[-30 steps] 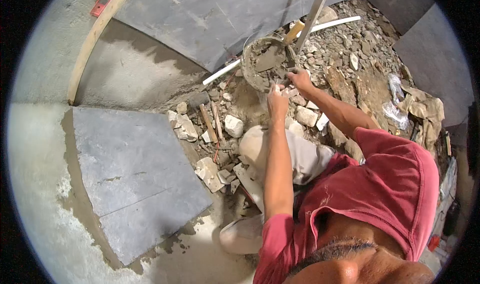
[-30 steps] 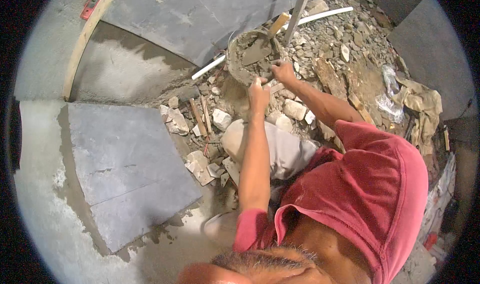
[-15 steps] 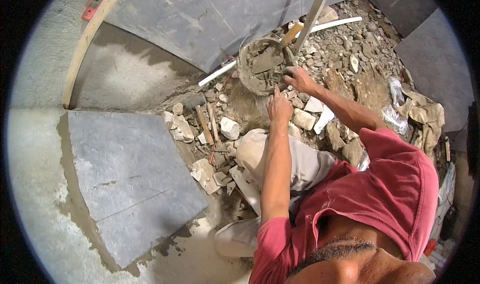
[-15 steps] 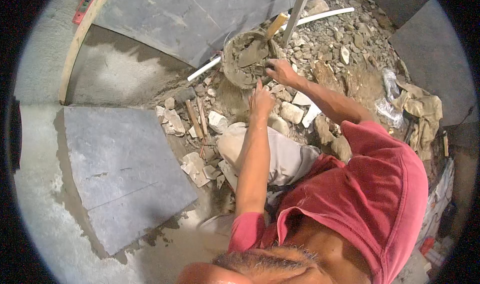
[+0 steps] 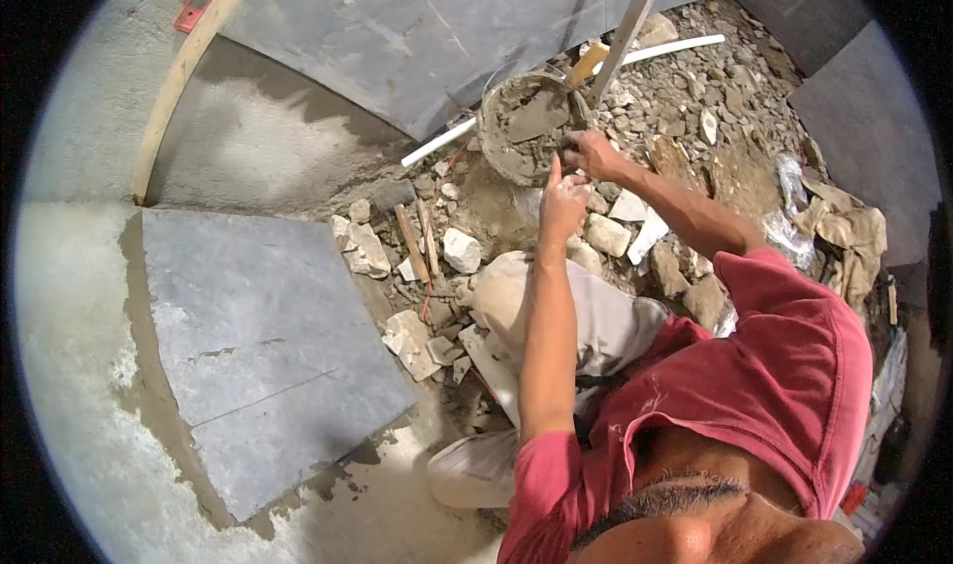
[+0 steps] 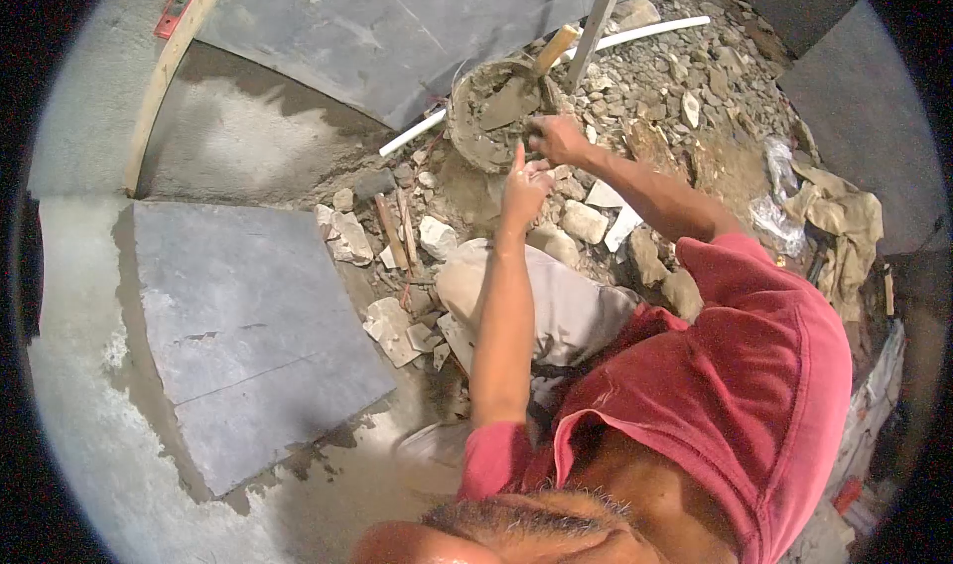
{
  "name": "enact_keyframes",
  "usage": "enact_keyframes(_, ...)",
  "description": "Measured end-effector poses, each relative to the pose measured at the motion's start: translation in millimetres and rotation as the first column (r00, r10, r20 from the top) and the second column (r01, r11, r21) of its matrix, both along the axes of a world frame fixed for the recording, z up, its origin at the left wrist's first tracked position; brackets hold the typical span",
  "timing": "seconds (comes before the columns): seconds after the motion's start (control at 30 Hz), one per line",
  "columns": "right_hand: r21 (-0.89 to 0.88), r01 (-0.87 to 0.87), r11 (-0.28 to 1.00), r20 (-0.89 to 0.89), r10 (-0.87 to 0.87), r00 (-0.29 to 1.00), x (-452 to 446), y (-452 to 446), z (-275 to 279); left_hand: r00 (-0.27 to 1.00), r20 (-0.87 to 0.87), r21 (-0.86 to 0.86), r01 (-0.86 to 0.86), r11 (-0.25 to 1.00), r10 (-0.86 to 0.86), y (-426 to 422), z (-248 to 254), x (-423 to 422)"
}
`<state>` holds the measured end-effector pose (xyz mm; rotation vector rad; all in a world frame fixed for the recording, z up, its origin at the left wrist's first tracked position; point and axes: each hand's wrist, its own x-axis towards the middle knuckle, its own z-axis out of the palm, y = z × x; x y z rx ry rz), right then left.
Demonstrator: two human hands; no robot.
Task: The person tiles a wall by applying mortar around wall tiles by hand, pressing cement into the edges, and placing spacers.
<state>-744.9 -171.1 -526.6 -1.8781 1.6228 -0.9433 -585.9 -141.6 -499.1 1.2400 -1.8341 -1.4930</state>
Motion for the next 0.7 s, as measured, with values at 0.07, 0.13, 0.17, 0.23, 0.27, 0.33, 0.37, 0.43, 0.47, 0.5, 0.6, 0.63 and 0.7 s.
enact_keyframes(0.07,-0.044,0.045,0.998,-0.023,-0.046,0.999,-5.7,-2.2,-14.6,0.997,-0.064,0.057,0.043,0.997,-0.039,1.2,11.3,2.0)
enact_keyframes(0.13,-0.029,0.106,0.994,-0.041,-0.107,0.993,-9.4,-6.3,-4.8,0.989,-0.135,-0.005,-0.056,0.998,0.055,4.7,7.8,4.9)
enact_keyframes(0.17,0.014,0.144,0.99,-0.13,-0.141,0.981,-14.4,-9.0,1.3,0.983,-0.149,-0.057,-0.116,0.992,0.106,2.8,0.3,7.1)
enact_keyframes(0.23,-0.088,0.02,0.996,-0.178,-0.035,0.983,-19.7,-11.0,6.9,0.866,-0.323,0.18,-0.341,0.923,0.383,7.2,15.8,13.4)
enact_keyframes(0.27,-0.162,-0.055,0.985,-0.312,0.002,0.95,-23.8,-13.5,1.9,0.767,-0.381,0.306,-0.423,0.853,0.517,6.3,26.9,17.5)
enact_keyframes(0.33,-0.119,-0.197,0.973,-0.569,0.096,0.817,-17.5,-5.8,6.8,0.62,-0.444,0.387,-0.518,0.763,0.647,-4.6,14.3,29.5)
enact_keyframes(0.37,-0.08,-0.255,0.964,-0.68,0.134,0.721,-14.1,0.9,9.0,0.54,-0.466,0.433,-0.552,0.713,0.701,-8.7,5.6,34.7)
enact_keyframes(0.43,-0.088,-0.316,0.945,-0.692,0.171,0.702,-5.9,5.9,-12.3,0.434,-0.573,0.443,-0.55,0.708,0.696,-8.5,10.6,41.1)
enact_keyframes(0.47,-0.091,-0.333,0.939,-0.701,0.177,0.691,-9.0,7.2,-22.7,0.429,-0.589,0.423,-0.559,0.713,0.685,-13.3,14.3,46.1)
enact_keyframes(0.5,-0.082,-0.356,0.931,-0.703,0.2,0.683,-8.9,10.7,-15.8,0.369,-0.593,0.448,-0.587,0.674,0.715,-14.4,22.8,50.8)
enact_keyframes(0.6,-0.093,-0.41,0.907,-0.757,0.203,0.621,-9.6,5.2,-19.3,0.364,-0.652,0.391,-0.59,0.707,0.665,-12.8,62.1,76.6)
enact_keyframes(0.63,-0.067,-0.405,0.912,-0.779,0.205,0.592,-11.0,4.5,-17.9,0.431,-0.679,0.284,-0.592,0.755,0.593,-15.6,69.9,92.1)
enact_keyframes(0.7,-0.017,-0.428,0.904,-0.81,0.239,0.536,-4.9,5.3,-16.9,0.409,-0.718,0.229,-0.626,0.746,0.563,-14.9,93.2,116.7)
